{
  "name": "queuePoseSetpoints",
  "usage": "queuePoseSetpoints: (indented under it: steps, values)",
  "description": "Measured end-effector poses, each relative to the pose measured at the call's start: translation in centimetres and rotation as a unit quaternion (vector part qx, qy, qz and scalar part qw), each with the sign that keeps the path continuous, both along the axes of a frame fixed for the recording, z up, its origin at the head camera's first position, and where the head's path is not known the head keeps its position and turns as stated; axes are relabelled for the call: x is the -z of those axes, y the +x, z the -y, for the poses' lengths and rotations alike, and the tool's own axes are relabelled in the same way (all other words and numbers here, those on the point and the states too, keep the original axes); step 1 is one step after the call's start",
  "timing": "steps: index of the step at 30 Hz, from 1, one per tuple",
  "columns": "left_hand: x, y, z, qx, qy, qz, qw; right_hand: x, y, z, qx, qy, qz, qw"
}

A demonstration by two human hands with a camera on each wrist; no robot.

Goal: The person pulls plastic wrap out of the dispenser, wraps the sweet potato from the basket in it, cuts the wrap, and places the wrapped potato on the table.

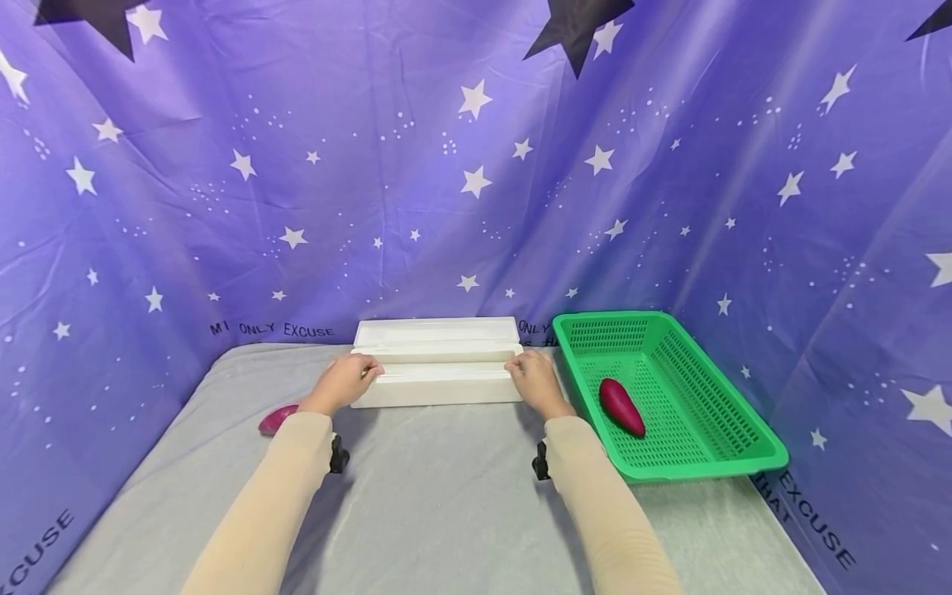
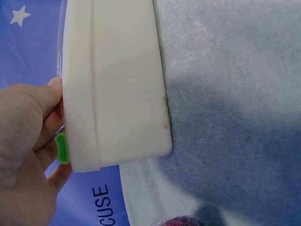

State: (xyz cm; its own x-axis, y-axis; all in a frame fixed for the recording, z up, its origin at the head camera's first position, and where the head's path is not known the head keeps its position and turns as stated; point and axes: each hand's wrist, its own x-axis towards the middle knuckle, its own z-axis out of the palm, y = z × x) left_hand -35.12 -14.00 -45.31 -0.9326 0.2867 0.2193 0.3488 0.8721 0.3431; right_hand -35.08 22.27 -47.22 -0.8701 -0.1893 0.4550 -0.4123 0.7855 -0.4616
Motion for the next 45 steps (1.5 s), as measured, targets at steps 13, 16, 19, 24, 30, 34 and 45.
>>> queuePoseSetpoints:
  steps: [13,16,19,24,30,34,45]
  values:
    - [-1.1,-0.1,0.4,0.052,0.067,-0.031,0.9959,-1.4,0.8,0.0,0.016,-0.052,0.051,0.997]
    - [-1.3,-0.2,0.6,0.06,0.069,-0.028,0.9954,-1.6,0.9,0.0,0.019,-0.055,0.063,0.996]
    - [-1.5,0.0,0.7,0.069,0.072,-0.029,0.9946,-1.8,0.9,0.0,0.02,-0.061,0.068,0.996]
    - [-1.8,0.2,0.8,0.073,0.092,-0.042,0.9921,-2.1,1.2,0.1,0.019,-0.084,0.056,0.995]
    - [-2.4,0.3,0.9,0.079,0.105,-0.069,0.9889,-2.7,1.3,0.2,0.013,-0.119,0.046,0.992]
    - [-2.8,0.5,1.2,0.087,0.111,-0.074,0.9872,-3.0,1.3,0.3,0.017,-0.123,0.044,0.991]
    - [-4.0,1.3,1.5,0.097,0.134,-0.069,0.9839,-3.8,1.6,0.3,0.01,-0.143,0.026,0.989]
